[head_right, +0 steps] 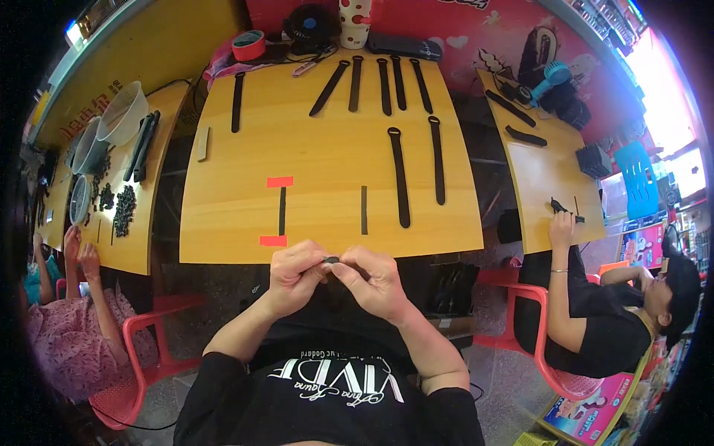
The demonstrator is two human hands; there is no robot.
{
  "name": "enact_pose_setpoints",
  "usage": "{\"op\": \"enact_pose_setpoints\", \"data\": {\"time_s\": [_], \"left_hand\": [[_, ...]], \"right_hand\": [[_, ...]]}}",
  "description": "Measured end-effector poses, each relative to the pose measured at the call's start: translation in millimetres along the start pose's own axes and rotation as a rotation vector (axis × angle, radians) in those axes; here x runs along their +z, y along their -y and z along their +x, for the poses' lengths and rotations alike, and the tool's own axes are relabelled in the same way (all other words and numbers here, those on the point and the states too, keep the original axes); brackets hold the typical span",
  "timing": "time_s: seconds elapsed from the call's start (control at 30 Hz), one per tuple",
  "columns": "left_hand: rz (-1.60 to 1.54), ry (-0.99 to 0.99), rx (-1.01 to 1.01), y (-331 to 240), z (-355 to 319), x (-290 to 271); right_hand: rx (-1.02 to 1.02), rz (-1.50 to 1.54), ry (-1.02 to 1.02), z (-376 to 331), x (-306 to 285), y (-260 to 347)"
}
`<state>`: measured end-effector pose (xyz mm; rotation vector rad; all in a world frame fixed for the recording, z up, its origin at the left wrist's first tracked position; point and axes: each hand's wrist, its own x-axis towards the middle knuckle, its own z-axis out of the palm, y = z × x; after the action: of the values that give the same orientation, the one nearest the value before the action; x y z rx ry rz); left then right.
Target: Assembling plastic buckles and components onto black fabric straps at a workshop bench.
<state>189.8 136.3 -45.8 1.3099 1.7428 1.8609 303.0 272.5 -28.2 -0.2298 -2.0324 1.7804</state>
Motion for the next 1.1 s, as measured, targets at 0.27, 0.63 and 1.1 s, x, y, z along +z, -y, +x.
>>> {"op": "enact_pose_setpoints", "data": {"time_s": [0.27, 0.63, 1.1], "left_hand": [[-0.286, 0.317, -0.311, -13, 18, -34], [-0.618, 0.732, -0.724, -8, 28, -43], [-0.644, 0.61, -0.86, -11, 6, -33]], "right_hand": [[-0.374, -0.499, 0.332, 19, -29, 16], [-0.56, -0.599, 0.48, 14, -23, 23], [-0.67, -0.6, 0.56, 1, -23, 21]]}}
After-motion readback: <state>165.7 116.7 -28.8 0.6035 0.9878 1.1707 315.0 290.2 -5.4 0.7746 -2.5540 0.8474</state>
